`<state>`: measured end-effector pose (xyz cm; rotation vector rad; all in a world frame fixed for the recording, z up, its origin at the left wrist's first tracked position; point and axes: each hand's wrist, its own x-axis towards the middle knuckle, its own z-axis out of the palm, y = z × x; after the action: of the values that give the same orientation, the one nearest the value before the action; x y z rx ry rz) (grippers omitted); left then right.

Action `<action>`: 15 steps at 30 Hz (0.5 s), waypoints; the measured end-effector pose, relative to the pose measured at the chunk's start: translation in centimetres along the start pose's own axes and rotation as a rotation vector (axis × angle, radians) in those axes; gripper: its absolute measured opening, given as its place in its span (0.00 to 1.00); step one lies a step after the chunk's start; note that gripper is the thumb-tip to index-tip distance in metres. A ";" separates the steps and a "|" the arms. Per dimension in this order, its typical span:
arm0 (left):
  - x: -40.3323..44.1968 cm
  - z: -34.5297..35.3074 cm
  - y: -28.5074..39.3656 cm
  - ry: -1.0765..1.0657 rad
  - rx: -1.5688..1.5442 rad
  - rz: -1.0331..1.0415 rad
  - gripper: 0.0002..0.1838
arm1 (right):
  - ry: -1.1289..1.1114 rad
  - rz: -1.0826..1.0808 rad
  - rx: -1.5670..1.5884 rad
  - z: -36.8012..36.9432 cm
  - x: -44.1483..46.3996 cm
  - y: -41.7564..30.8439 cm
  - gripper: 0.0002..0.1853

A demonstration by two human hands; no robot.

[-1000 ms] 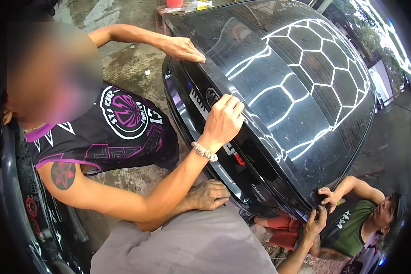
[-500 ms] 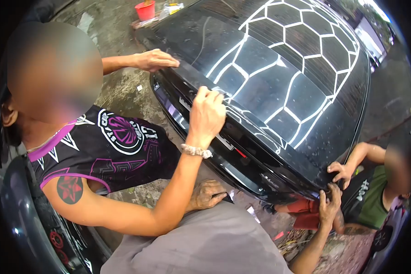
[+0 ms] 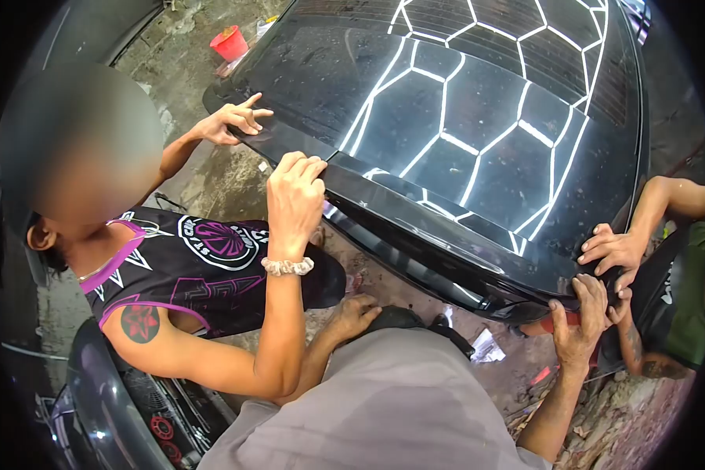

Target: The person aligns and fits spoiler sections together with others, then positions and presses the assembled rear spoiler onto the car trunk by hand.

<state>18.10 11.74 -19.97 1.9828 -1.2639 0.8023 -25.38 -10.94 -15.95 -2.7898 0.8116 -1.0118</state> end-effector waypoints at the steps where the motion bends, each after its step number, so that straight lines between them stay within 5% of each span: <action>1: -3.0 1.2 -0.7 -0.074 -0.033 -0.046 0.13 | 0.012 -0.004 0.005 -0.1 0.0 0.1 0.25; 9: -42.2 4.7 -4.5 -1.263 -0.049 -0.693 0.26 | 0.122 -0.075 0.086 0.9 -1.0 3.4 0.25; 15: -46.4 2.5 -2.6 -1.330 0.019 -0.764 0.28 | 0.181 -0.102 0.157 1.8 -2.1 5.5 0.24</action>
<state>4.63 35.22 -57.80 2.7457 -0.8483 -1.0459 -28.14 -14.81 -19.84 -2.6587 0.5821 -1.2993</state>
